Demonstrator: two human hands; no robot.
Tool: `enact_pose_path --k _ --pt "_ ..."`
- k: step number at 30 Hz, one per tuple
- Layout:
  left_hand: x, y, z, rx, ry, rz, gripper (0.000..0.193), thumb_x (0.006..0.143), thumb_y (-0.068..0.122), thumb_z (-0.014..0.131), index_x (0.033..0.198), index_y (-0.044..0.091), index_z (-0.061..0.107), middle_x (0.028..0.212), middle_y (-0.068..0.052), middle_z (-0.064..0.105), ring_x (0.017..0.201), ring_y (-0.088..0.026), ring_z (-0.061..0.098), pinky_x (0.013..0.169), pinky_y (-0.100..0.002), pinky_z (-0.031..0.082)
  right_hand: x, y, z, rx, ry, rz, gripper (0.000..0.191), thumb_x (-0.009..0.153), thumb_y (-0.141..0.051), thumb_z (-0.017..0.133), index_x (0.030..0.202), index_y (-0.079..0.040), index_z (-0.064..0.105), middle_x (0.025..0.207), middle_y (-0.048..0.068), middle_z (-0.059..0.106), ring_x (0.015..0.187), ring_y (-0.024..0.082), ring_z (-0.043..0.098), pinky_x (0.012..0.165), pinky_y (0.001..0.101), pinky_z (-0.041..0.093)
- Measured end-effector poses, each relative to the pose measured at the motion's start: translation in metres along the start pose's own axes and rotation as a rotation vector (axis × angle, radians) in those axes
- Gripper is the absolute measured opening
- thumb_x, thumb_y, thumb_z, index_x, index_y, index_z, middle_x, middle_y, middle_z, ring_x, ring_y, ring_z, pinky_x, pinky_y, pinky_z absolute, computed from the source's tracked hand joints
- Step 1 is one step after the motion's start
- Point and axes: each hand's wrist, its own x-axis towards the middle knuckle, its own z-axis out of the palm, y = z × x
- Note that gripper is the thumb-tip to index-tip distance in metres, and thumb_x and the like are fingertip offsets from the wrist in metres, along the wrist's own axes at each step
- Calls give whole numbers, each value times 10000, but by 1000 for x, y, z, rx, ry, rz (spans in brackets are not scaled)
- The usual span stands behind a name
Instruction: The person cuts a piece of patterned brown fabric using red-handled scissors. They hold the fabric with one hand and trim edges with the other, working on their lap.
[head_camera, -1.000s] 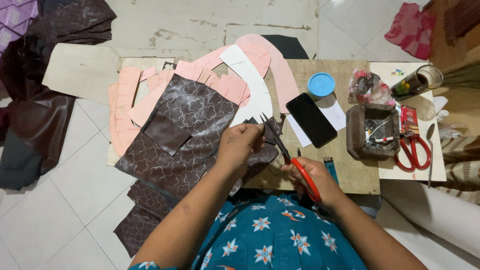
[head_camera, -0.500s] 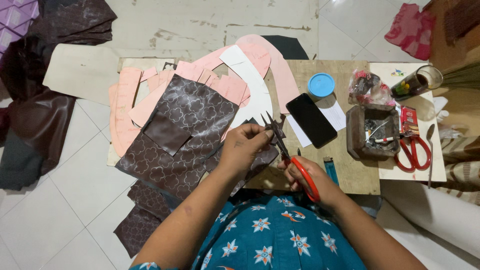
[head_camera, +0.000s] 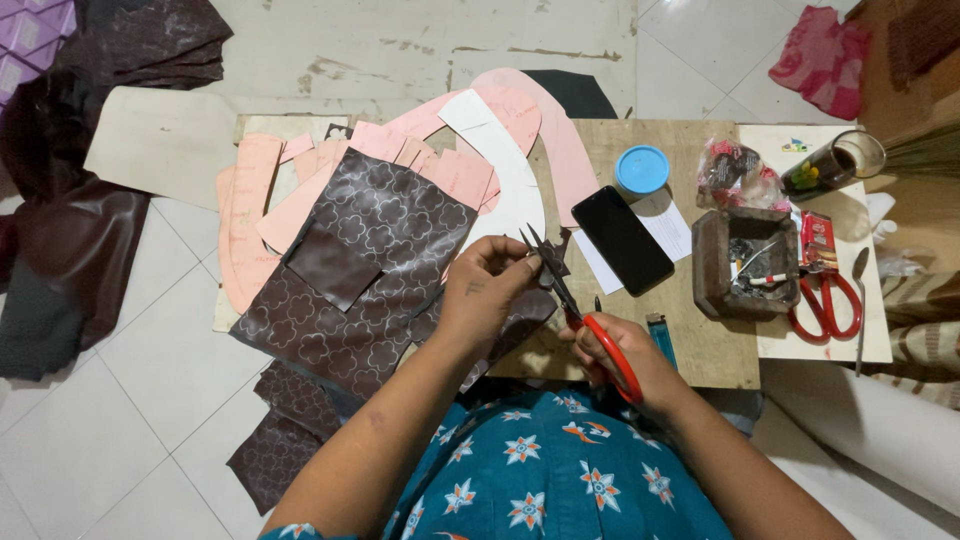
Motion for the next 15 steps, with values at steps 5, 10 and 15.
enact_pose_path --k 5,10,15 --pt "-2 4 1 5 -35 -62 173 886 61 713 1021 -30 652 886 -64 710 780 -111 693 699 -258 603 -1 -2 0 -2 -37 -1 500 991 -424 520 1212 8 639 767 -14 552 674 89 538 655 248 497" --pt "-6 1 4 -4 -68 -12 277 871 53 739 1118 -5 627 855 -27 652 735 -91 638 654 -229 552 -2 -4 0 120 -76 -58 584 973 -512 523 1187 23 621 756 2 555 664 107 548 642 257 494" --pt "-14 -5 8 -34 -118 11 424 852 59 735 1247 38 582 819 -26 614 732 -108 651 686 -243 559 -3 -7 2 168 -95 -83 689 957 -616 477 1156 28 620 745 10 548 643 115 539 617 262 484"
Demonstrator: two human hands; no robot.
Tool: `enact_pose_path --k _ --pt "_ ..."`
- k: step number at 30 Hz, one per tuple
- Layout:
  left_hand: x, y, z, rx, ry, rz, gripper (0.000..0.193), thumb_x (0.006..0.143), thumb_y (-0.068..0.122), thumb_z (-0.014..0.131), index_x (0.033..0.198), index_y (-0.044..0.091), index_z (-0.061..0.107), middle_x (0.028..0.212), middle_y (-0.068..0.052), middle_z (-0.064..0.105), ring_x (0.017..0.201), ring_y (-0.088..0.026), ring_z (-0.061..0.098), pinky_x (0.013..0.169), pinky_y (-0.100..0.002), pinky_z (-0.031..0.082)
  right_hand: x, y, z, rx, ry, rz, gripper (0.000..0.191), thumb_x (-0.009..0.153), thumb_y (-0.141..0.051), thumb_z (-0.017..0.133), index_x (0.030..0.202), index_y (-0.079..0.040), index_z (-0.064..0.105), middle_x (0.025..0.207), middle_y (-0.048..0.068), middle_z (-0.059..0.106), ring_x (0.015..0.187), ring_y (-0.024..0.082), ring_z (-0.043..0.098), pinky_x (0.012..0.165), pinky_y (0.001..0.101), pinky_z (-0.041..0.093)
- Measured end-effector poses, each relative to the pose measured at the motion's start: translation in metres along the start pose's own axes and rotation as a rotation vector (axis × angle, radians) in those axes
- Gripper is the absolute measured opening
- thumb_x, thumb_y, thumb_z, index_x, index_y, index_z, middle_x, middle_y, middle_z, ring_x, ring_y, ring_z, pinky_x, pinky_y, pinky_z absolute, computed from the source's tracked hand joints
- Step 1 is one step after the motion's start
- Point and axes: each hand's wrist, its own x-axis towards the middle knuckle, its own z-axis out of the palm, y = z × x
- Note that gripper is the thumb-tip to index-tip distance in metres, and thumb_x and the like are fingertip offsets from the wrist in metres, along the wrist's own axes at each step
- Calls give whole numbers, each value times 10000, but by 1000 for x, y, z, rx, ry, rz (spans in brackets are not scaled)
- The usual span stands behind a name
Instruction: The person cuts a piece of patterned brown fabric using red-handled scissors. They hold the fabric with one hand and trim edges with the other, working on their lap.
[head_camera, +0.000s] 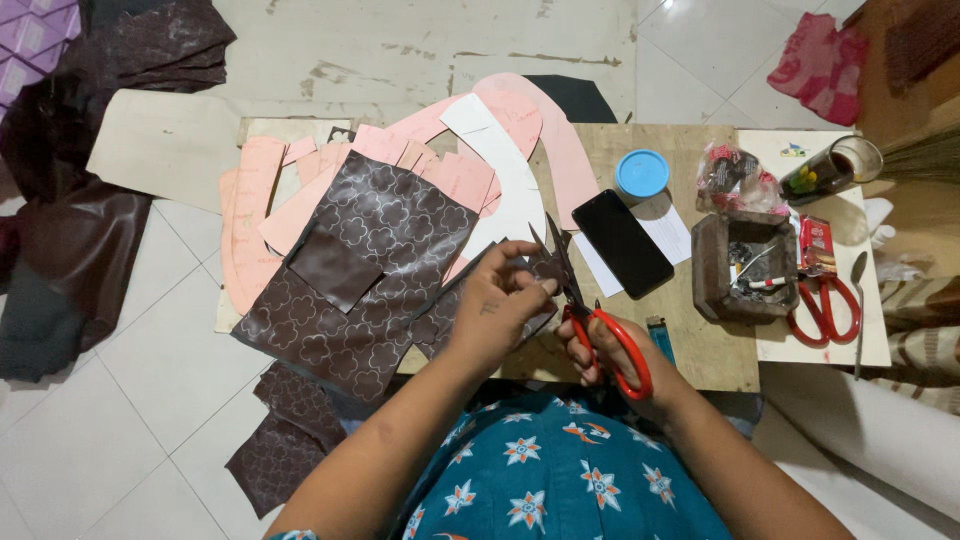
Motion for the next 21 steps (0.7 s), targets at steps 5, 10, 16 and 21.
enact_pose_path --k 5,10,16,21 --pt "0 -4 4 -28 45 -15 233 929 120 692 1119 -4 636 929 -57 705 785 -120 689 727 -251 567 -5 -9 5 22 9 -23 677 959 -611 480 1170 16 623 759 4 520 653 106 500 617 256 452" --pt "3 -5 5 14 71 -36 177 936 118 706 1029 -21 648 902 -97 716 766 -147 695 715 -265 577 -8 -16 11 -6 10 -43 674 974 -611 463 1153 18 623 761 -2 514 660 102 494 623 250 450" --pt "3 -3 4 -31 63 -27 171 931 104 706 1022 -27 644 910 -95 711 788 -138 690 741 -278 602 -2 -11 8 -50 32 -69 591 983 -556 511 1122 6 627 742 -17 499 644 92 476 602 232 431" --pt "1 0 4 -43 46 16 170 923 90 702 1033 -28 650 949 -94 708 846 -137 697 777 -293 622 4 0 -1 -56 57 -51 523 980 -505 555 1113 -6 639 707 -25 471 600 84 454 567 230 425"
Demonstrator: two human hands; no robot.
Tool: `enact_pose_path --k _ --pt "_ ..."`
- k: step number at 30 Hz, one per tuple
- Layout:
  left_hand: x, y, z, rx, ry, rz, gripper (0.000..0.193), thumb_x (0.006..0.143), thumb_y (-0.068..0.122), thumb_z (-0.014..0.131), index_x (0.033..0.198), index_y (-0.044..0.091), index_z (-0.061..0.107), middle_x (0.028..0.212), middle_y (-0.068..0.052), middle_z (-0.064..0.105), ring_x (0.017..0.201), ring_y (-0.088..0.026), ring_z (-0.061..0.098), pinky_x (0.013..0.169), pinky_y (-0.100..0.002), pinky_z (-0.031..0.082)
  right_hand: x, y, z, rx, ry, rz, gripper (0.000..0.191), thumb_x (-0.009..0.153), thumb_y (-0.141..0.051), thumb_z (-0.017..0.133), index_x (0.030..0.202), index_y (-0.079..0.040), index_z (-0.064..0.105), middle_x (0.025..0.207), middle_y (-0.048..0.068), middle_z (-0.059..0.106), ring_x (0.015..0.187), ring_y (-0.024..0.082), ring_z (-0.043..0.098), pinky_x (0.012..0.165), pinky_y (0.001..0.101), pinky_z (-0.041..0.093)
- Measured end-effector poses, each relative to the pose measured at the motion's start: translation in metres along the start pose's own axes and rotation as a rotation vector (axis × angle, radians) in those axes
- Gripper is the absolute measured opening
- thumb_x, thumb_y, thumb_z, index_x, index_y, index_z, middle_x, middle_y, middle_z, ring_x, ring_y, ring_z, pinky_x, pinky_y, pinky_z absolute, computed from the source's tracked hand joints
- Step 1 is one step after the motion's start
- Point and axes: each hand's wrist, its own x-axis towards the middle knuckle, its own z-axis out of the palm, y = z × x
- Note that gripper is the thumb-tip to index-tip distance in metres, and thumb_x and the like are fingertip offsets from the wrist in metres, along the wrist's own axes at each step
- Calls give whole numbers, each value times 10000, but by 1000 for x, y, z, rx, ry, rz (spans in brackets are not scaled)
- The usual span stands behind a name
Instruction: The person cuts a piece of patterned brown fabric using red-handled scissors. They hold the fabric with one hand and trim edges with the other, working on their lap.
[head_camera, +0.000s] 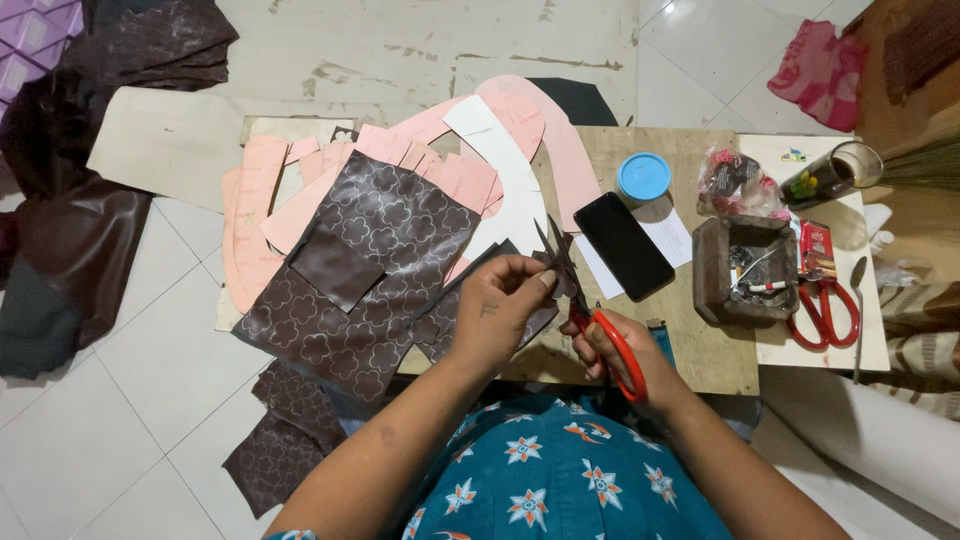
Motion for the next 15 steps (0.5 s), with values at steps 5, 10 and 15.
enact_pose_path --k 5,10,15 --pt "-2 1 -1 38 -1 7 176 933 97 695 1046 -35 662 950 -102 714 844 -145 697 775 -295 613 2 8 -5 56 5 28 504 971 -475 576 1128 -1 640 692 -25 462 572 82 438 535 237 413" --pt "-2 -1 0 31 11 1 181 936 98 692 1049 -41 662 958 -99 715 857 -143 697 779 -303 615 1 13 -6 39 29 27 528 968 -483 578 1127 16 641 704 -20 485 579 81 447 535 235 413" --pt "-1 -2 -1 31 50 27 194 937 116 674 1072 -22 670 960 -71 694 846 -121 680 763 -292 609 1 14 -5 38 22 2 544 958 -486 590 1136 26 635 723 -5 519 594 95 483 547 242 432"
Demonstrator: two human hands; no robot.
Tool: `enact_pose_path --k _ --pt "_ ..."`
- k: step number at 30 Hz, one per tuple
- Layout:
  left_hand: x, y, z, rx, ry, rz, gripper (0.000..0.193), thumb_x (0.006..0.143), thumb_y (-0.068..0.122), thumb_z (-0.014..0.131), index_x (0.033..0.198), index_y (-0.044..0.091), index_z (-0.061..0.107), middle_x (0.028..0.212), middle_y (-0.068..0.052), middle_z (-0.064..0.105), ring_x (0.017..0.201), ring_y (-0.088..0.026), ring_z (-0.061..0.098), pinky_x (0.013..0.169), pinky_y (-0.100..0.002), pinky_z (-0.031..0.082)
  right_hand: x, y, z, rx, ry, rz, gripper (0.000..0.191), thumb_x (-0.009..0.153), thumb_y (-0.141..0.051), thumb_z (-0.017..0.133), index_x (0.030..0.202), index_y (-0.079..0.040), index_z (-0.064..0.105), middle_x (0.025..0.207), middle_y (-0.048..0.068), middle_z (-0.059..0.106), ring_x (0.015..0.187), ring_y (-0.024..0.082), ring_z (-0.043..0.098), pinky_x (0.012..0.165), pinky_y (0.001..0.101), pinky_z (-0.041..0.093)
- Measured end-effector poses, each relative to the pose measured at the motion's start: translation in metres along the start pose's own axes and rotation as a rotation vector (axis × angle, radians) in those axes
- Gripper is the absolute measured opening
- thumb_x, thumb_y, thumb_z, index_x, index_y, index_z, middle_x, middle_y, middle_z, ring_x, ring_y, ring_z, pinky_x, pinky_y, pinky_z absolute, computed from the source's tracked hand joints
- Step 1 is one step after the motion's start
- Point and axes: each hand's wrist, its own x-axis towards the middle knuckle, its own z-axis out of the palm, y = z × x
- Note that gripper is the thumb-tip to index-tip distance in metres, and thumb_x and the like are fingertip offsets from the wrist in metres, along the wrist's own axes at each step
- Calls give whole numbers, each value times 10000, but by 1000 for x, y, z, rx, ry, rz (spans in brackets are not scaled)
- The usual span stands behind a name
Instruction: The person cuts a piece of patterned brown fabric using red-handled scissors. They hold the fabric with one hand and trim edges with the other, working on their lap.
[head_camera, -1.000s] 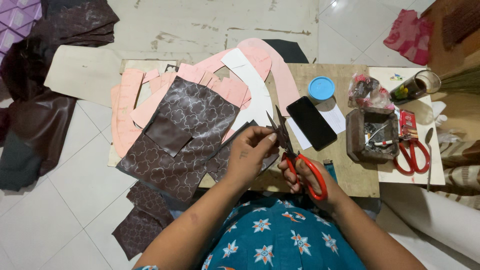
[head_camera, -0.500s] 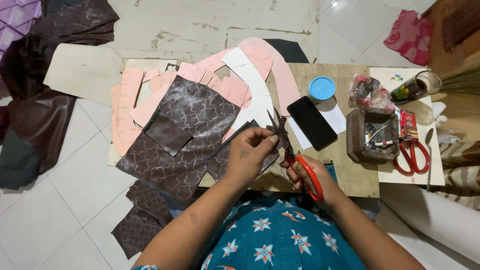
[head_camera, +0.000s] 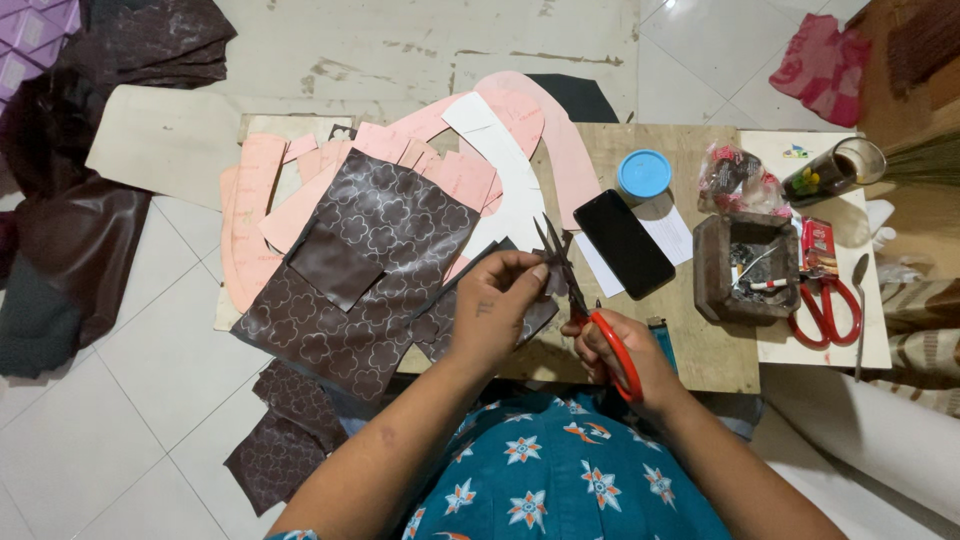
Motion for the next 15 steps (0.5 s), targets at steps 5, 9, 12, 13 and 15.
enact_pose_path --k 5,9,12,13,15 --pt "1 -7 6 -162 39 -160 169 932 134 694 1032 5 652 883 -63 694 753 -112 648 695 -258 551 -2 3 3 -64 22 -11 506 971 -453 590 1148 18 649 743 -4 535 638 88 493 597 239 451" --pt "1 -11 9 -172 19 -108 168 945 122 725 995 -31 681 817 -49 668 695 -103 575 640 -246 483 -1 5 2 -95 16 23 471 986 -427 557 1165 1 637 768 0 542 664 102 506 626 252 466" --pt "1 -9 8 -38 45 -158 165 906 125 720 967 -27 699 813 -42 694 712 -102 624 670 -236 523 3 5 -1 -211 18 13 467 988 -435 518 1167 -17 625 809 4 576 707 111 551 677 261 511" --pt "2 -8 7 -5 47 -167 168 900 127 721 963 -28 703 816 -43 699 708 -103 629 664 -237 524 4 5 -1 -239 6 -8 465 996 -436 512 1170 -19 621 824 5 578 727 111 555 697 259 514" --pt "4 -6 7 63 49 -184 174 889 130 724 955 -30 711 822 -44 709 699 -105 637 652 -238 526 6 5 -4 -258 -12 -30 467 997 -444 507 1182 -29 615 838 7 581 752 111 562 717 259 518"
